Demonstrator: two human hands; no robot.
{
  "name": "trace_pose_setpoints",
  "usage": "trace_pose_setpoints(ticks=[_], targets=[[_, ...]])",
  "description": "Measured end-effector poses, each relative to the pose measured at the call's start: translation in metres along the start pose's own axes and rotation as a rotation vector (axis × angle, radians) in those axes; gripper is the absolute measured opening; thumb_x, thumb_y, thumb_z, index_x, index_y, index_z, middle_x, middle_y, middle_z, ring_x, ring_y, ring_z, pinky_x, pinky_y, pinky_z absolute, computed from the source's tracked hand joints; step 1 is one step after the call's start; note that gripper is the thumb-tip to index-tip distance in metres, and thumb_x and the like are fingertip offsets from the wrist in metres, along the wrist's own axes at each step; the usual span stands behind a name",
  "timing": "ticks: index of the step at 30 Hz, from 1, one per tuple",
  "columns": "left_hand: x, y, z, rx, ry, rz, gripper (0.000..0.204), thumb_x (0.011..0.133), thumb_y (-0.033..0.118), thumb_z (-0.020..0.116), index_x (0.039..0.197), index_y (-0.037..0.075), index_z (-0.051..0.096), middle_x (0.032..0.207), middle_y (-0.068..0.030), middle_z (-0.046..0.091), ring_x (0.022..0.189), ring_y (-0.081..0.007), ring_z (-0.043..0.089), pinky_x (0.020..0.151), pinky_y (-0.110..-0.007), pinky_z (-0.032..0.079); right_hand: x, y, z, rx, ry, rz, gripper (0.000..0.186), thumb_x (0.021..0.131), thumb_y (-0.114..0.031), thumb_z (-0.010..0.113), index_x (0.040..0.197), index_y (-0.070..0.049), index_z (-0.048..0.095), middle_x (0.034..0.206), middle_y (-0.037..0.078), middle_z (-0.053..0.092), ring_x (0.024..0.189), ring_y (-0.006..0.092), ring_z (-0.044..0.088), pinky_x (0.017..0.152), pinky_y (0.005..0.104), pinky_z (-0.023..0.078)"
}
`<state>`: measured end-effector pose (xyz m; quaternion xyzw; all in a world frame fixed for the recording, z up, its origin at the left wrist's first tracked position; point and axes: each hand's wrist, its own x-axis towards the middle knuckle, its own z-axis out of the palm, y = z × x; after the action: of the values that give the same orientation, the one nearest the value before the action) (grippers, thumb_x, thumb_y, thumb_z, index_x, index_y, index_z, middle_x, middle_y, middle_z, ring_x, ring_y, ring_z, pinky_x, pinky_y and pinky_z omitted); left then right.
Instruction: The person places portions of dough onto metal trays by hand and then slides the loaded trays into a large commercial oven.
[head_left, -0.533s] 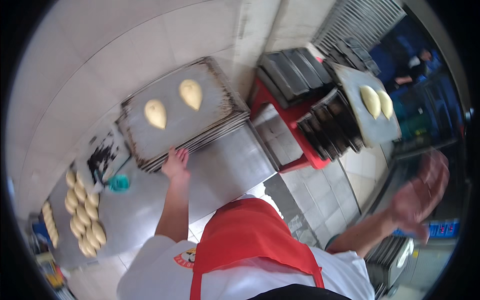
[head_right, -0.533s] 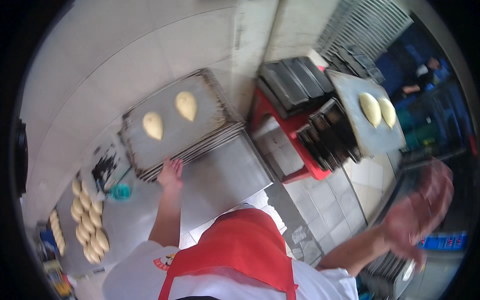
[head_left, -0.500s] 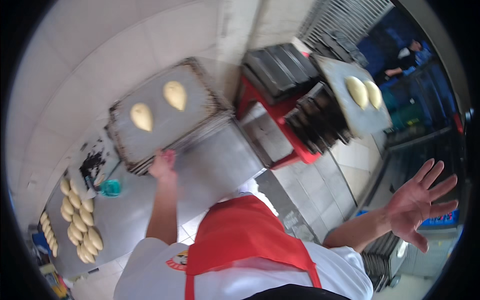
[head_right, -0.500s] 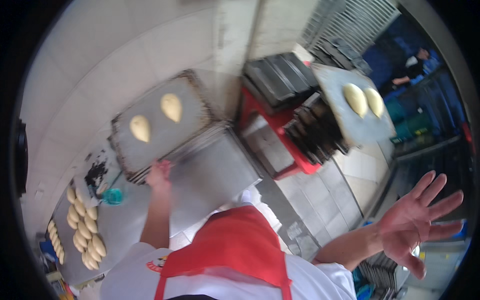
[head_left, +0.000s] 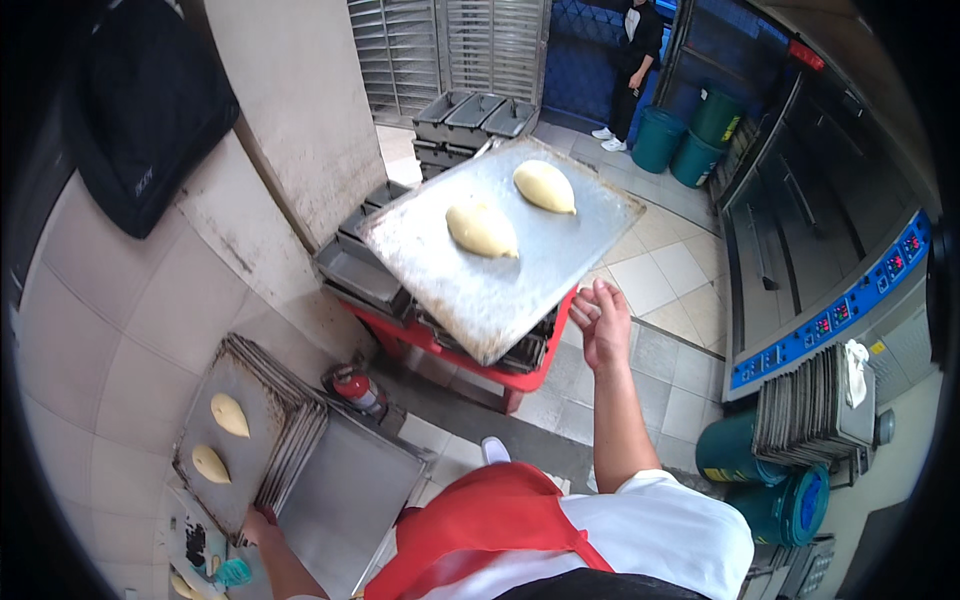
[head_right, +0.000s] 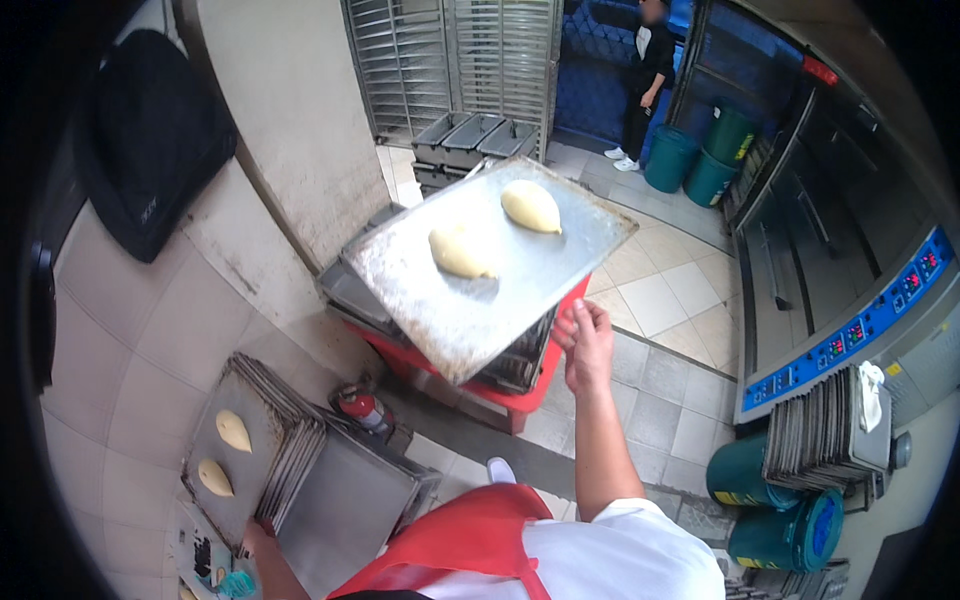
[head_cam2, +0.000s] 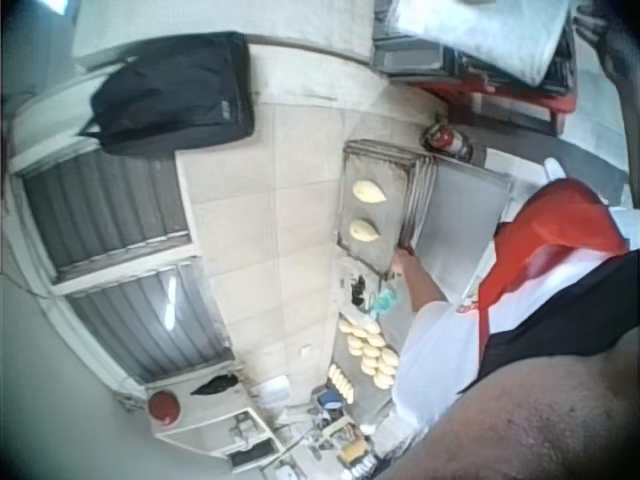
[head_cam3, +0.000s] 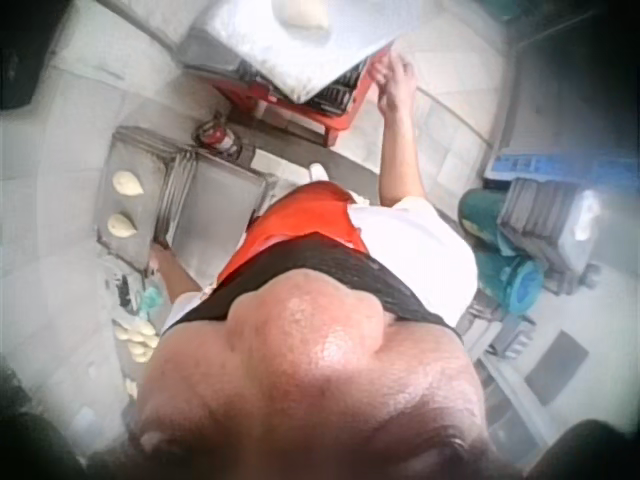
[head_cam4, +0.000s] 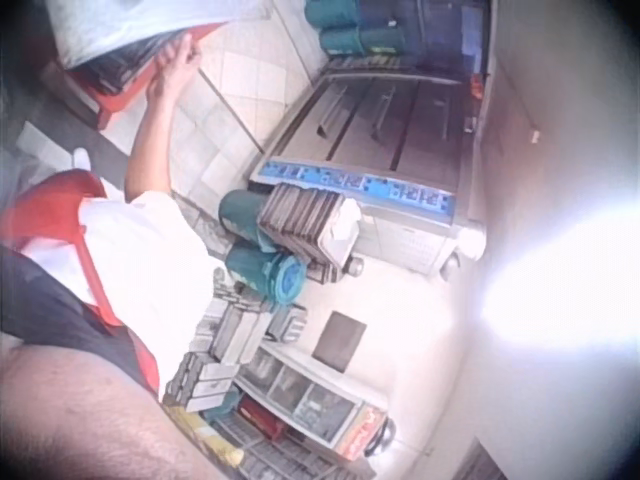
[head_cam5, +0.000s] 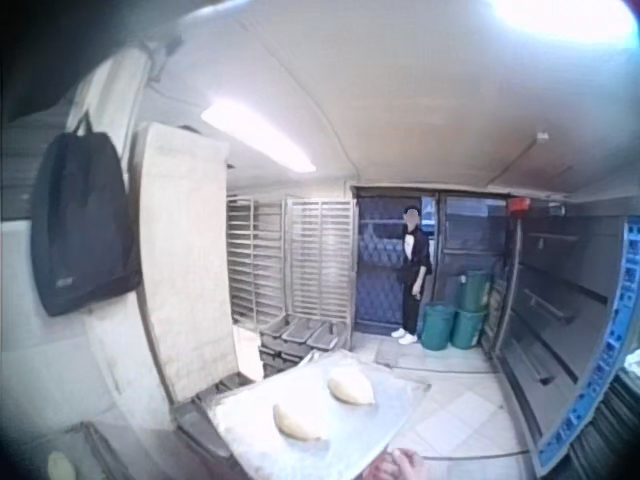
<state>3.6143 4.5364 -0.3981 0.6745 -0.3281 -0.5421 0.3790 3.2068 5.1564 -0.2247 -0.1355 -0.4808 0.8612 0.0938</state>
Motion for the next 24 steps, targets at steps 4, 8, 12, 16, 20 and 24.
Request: trace_pose_setpoints(ticks=[4,8,12,16,20,24], targets=[[0.014,0.008,0.008,-0.176,0.23,-0.051,0.028,0.091,0.028,0.06,0.105,0.004,0.066,0.088,-0.016,0.067,0.08,-0.0257,0.068,0.066,-0.037,0.058,0.037,0.006,0.005,0.03,-0.248,0.135,0.024,0.096,-0.019,0.063,0.111,-0.004,0.055,0.09,0.003,0.06,0.067,0.0103,0.059,0.062,0.0286,0.057],[-0.005,0.011,0.025,1.101,0.131,0.424,0.03,0.094,0.029,0.059,0.109,0.005,0.067,0.106,-0.019,0.067,0.092,-0.0307,0.069,0.074,-0.041,0.058,0.042,-0.02,0.026,-0.009,-0.254,0.191,0.021,0.093,-0.01,0.061,0.113,-0.005,0.056,0.09,0.004,0.062,0.066,0.0133,0.062,0.055,0.0257,0.058],[-0.005,0.03,-0.003,1.785,0.078,0.57,0.037,0.096,0.037,0.056,0.113,0.007,0.068,0.11,-0.0211,0.068,0.101,-0.0395,0.067,0.082,-0.048,0.055,0.044,-0.03,0.042,0.07,-0.312,0.29,0.023,0.089,-0.009,0.061,0.112,-0.004,0.056,0.095,0.007,0.064,0.071,0.0172,0.066,0.055,0.0273,0.059],[0.007,0.021,0.0,1.402,0.093,0.641,0.051,0.095,0.045,0.057,0.125,0.004,0.06,0.116,-0.0176,0.066,0.104,-0.0334,0.065,0.087,-0.044,0.052,0.058,-0.031,0.026,0.121,-0.454,0.501,0.016,0.086,-0.014,0.062,0.095,-0.001,0.06,0.089,0.01,0.066,0.069,0.024,0.068,0.06,0.0349,0.062],[-0.065,0.058,0.082,1.632,0.015,0.481,0.04,0.093,0.037,0.062,0.123,0.01,0.066,0.123,-0.0122,0.065,0.117,-0.0279,0.062,0.093,-0.041,0.052,0.062,-0.028,-0.006,0.134,-0.53,0.41,0.022,0.088,-0.012,0.061,0.107,-0.001,0.065,0.108,0.013,0.068,0.098,0.0263,0.068,0.067,0.035,0.063],[-0.071,0.063,0.037,1.387,0.166,0.306,0.045,0.083,0.037,0.069,0.117,0.008,0.067,0.118,-0.0135,0.067,0.114,-0.0304,0.063,0.091,-0.039,0.053,0.027,-0.018,0.013,0.319,-0.676,0.35,0.027,0.092,-0.005,0.054,0.113,0.012,0.061,0.117,0.023,0.066,0.11,0.0299,0.065,0.092,0.0383,0.058]])
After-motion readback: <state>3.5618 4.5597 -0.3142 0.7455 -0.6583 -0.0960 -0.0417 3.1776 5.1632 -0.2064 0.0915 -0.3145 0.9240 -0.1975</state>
